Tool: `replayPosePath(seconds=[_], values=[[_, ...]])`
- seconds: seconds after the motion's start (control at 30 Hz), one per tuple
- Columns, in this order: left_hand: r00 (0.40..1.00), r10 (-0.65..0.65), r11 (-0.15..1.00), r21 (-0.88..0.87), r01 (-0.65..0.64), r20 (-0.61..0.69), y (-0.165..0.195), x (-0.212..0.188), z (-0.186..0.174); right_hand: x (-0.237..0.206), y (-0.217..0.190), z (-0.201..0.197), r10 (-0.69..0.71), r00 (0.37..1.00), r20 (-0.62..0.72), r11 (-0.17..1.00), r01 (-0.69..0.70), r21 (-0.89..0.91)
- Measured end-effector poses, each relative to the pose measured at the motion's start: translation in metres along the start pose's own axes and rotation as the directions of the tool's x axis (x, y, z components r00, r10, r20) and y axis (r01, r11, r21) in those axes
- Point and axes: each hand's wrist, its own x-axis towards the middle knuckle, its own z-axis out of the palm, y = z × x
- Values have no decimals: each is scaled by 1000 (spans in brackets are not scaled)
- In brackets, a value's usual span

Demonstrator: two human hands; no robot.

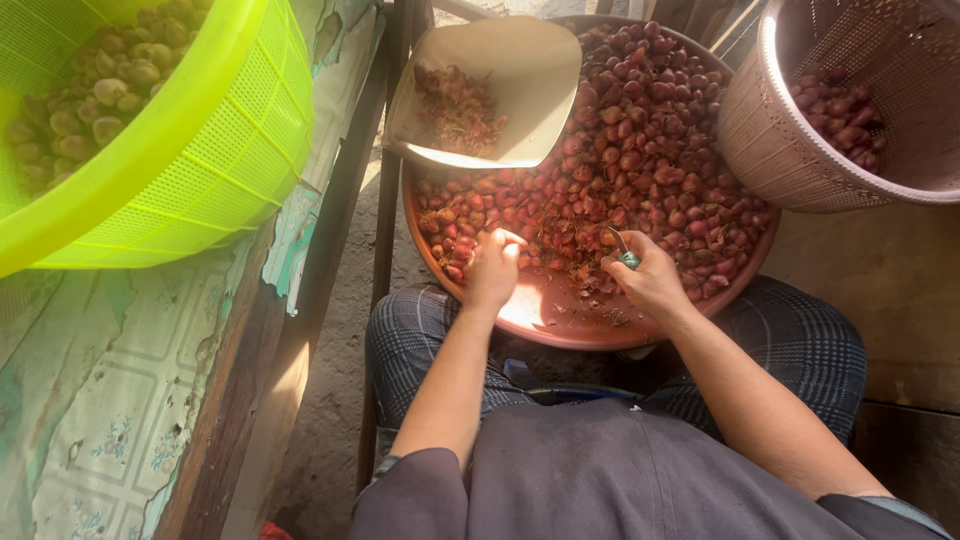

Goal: The person sits with a large basin of unpeeled shallots between their legs and peels the outer skins off the shallots one at a time by hand, using a small green peeler. Peeled shallots are placed into a green basket on the left and discarded peels collect on a paper sheet beside the basin.

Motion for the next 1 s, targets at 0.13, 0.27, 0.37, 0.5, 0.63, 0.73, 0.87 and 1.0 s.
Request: replayPosePath(seconds=[0.13,0.27,0.37,0.5,0.63,0.73,0.87,1.0], values=[[964,263,605,772,-197,39,-1,-11,-11,-2,-1,6,-65,997,32,994,67,-83],[956,292,645,735,-208,15,4,-9,-10,-6,-1,12,15,996,92,999,-11,-42],[961,274,854,467,-231,-25,6,-9,-6,-9,0,18,-91,986,139,995,85,43],[988,54,940,-342,-1,144,14,-19,18,-9,6,27,-113,977,183,987,89,134],[965,-59,800,-566,199,256,23,-27,33,-6,12,28,-95,985,143,993,83,86],[944,-160,734,-605,309,289,29,-28,35,-7,10,25,-120,987,107,989,109,97],[979,-129,786,-586,197,156,32,-28,33,-15,-5,18,-152,971,185,988,150,28],[987,-85,793,-591,148,134,33,-29,33,-26,-21,22,-230,951,206,907,286,-309]])
